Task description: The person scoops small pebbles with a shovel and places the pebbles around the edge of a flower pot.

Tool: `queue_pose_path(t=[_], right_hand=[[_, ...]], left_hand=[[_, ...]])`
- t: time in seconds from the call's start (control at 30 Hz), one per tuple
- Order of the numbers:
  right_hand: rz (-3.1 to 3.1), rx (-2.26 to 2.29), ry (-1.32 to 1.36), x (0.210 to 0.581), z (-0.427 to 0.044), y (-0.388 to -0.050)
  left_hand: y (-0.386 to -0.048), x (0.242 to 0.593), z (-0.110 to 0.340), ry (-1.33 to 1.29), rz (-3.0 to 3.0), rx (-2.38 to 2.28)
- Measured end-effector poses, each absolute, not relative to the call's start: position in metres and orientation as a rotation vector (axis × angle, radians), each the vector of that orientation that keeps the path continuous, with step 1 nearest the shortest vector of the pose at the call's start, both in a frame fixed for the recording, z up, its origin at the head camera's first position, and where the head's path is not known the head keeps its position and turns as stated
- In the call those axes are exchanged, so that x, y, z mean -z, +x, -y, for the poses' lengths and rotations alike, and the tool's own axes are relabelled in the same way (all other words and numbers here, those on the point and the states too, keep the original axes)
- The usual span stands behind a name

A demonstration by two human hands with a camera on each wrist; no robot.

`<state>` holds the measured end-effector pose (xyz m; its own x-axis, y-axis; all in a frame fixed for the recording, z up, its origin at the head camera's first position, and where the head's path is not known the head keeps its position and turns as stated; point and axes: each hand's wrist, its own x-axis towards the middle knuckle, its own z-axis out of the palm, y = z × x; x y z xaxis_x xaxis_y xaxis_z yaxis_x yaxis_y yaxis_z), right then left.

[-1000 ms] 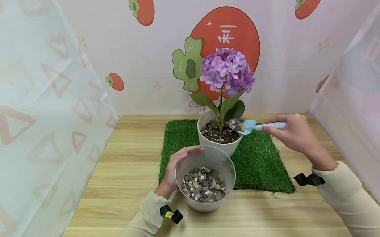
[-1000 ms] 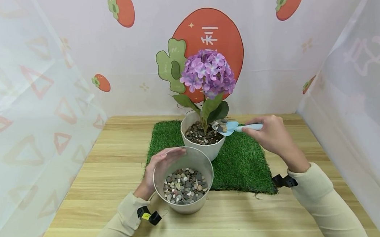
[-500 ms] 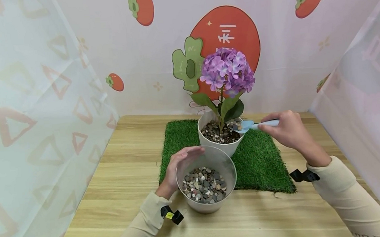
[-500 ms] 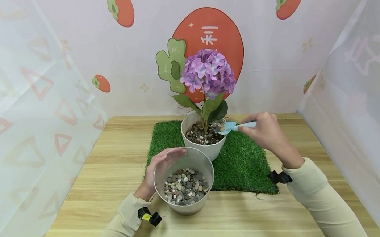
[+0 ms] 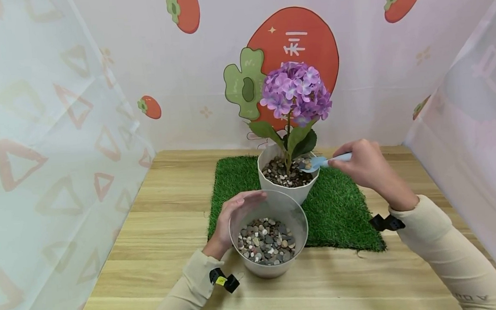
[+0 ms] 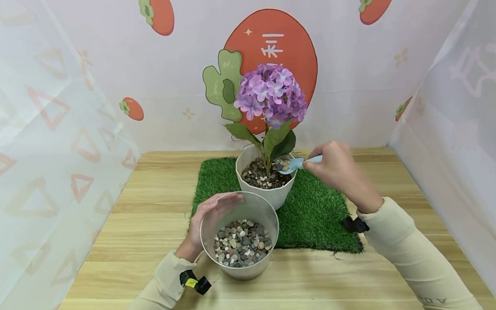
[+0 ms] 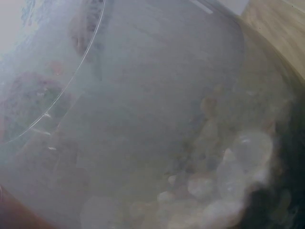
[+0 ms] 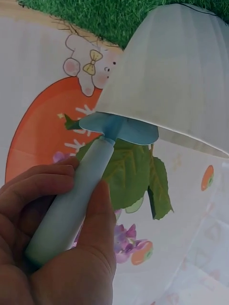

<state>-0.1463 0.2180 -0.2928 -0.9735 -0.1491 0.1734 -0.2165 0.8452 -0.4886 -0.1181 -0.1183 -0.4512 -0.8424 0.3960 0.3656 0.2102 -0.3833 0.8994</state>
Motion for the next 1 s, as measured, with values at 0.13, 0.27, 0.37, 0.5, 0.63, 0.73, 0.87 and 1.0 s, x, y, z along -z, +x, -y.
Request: queue_pose_path(t=[0.13, 0.27, 0.37, 0.5, 0.63, 0.73, 0.87, 1.0], right_hand=[[2.91, -0.808, 0.276, 0.295, -0.212, -0.149], [2.922, -0.816, 0.255, 0.296, -0.208, -0.149], [2.924, -0.812, 0.256, 0.296, -0.206, -0.149], [2.922, -0.793, 0.264, 0.296, -0.204, -0.151], [2.914, -0.742, 0.276, 0.296, -0.202, -0.152], [2.895, -0.692, 0.305, 0.298, -0.199, -0.152], [2.858, -0.639, 0.366, 0.301, -0.193, -0.153], [2.822, -0.575, 0.399, 0.305, -0.185, -0.152]], left_hand=[[-0.118, 0.452, 0.118, 0.824, -1.67, -2.377], [-0.117, 0.452, 0.118, 0.828, -1.655, -2.381], [-0.116, 0.451, 0.118, 0.838, -1.658, -2.383], [-0.117, 0.45, 0.118, 0.849, -1.669, -2.375], [-0.117, 0.45, 0.118, 0.845, -1.677, -2.367], [-0.117, 0.45, 0.118, 0.833, -1.674, -2.367], [-0.117, 0.451, 0.118, 0.841, -1.669, -2.372], [-0.118, 0.45, 0.119, 0.86, -1.674, -2.374]])
